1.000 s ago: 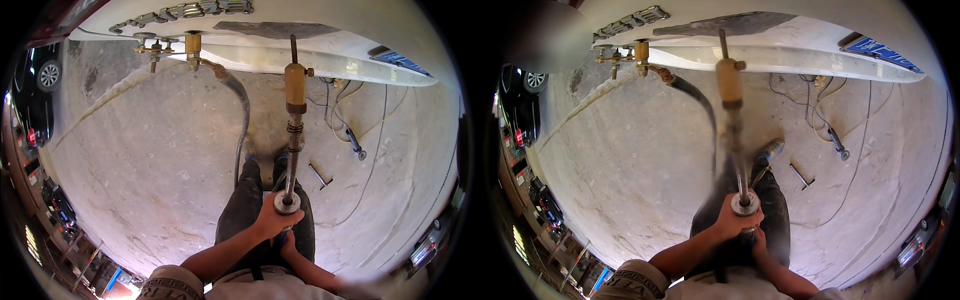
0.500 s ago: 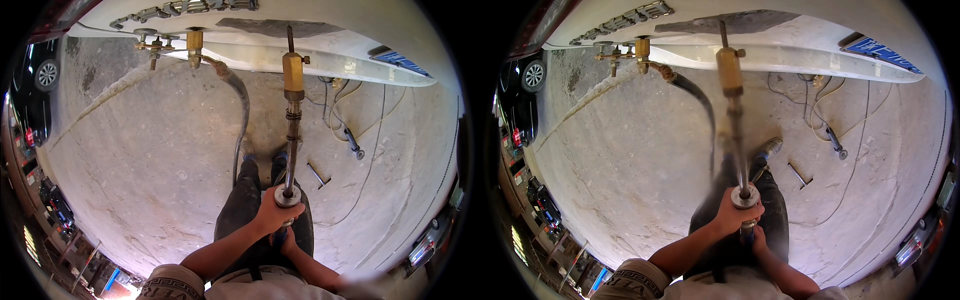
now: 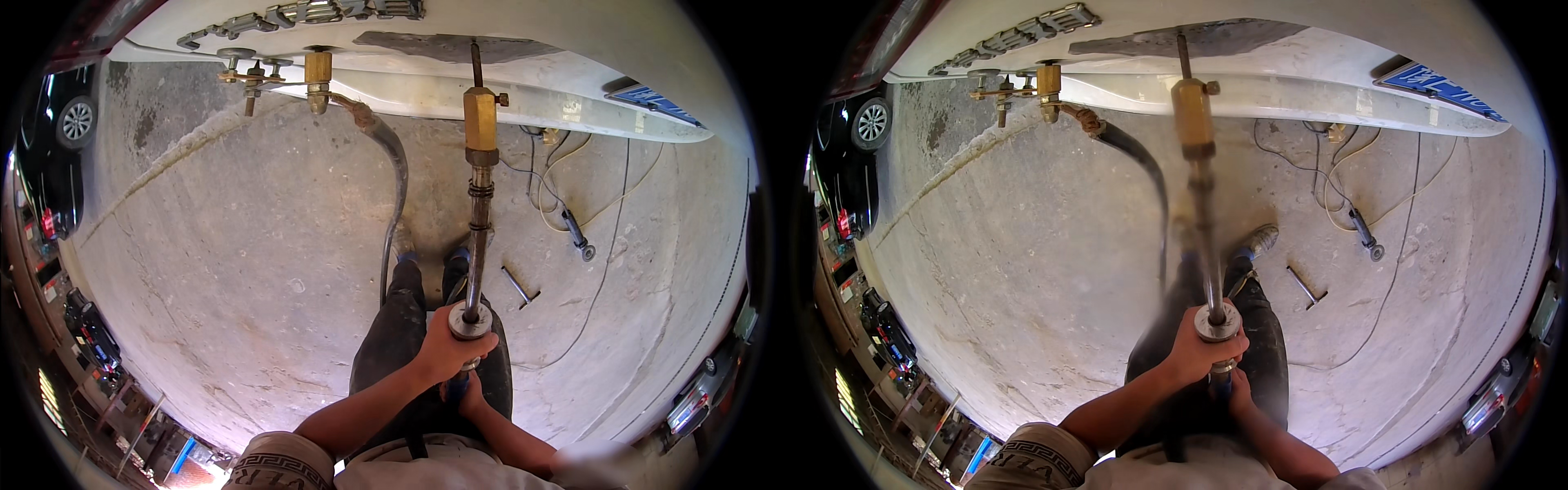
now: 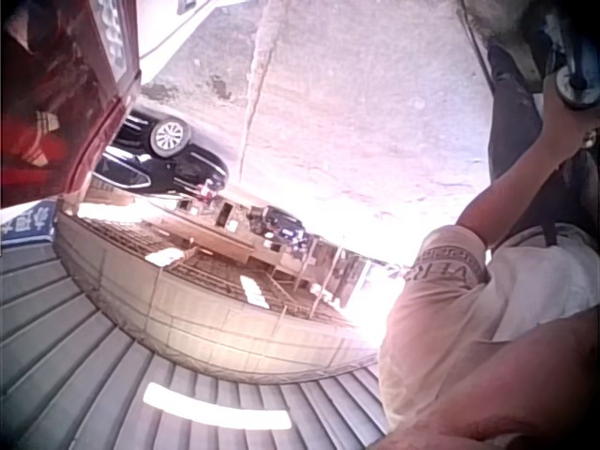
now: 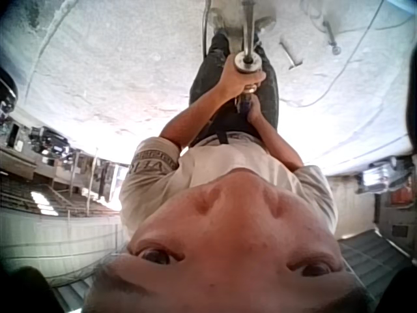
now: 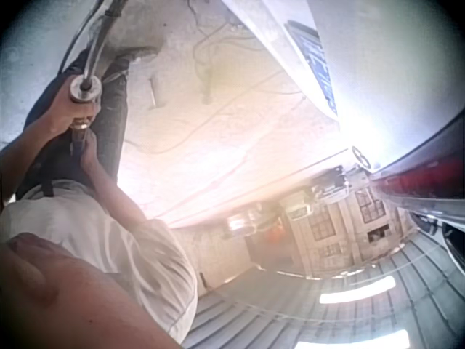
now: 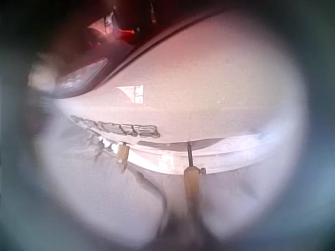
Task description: The person uses a welding torch to heat and repair a damaged section on the rear bumper of a white car. The operator holds the torch steadily against the metal surface, generating sparks as the repair progresses.
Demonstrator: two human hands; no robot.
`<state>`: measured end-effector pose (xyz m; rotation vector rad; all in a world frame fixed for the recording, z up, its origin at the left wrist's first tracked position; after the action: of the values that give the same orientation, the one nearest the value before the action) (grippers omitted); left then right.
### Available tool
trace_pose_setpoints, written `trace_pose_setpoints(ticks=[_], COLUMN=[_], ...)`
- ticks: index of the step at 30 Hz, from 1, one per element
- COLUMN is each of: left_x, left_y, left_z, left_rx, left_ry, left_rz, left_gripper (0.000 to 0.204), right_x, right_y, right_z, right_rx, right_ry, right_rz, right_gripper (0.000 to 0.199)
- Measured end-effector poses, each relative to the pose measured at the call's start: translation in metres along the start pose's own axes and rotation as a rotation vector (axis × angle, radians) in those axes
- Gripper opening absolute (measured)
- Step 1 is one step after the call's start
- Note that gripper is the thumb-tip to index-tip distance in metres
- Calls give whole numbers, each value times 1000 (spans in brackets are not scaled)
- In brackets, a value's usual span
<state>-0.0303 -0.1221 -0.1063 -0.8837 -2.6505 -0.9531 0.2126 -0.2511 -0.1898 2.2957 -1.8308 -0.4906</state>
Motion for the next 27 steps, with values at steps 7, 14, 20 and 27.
trace_pose_setpoints(ticks=[7, 14, 20, 27], left_x=[4, 3, 3, 47], left_y=[1, 0, -1, 4], left_z=[-1, -1, -2, 14], left_rx=[13, 10, 17, -74], left_ry=[-10, 3, 2, 3], left_rz=[5, 17, 17, -76], left_gripper=[16, 16, 16, 16], right_x=[4, 4, -9, -2], right_y=[-2, -1, 9, 3], right_z=[1, 1, -1, 1], right_rx=[-4, -16, -6, -2], right_ry=[-3, -22, -53, -8], right_rz=[17, 46, -1, 34], right_gripper=[53, 49, 42, 48])
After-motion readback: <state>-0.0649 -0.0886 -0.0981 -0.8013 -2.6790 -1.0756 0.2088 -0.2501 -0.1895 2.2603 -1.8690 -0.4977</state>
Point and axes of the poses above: each hand's wrist, its own z-axis towards the middle knuckle, its own y-axis out of the palm, x = y × z, the point moved 6 cm from there along z, towards the middle knuckle, and after that the axes turned 7 degrees about -y, right-handed, at the moved point
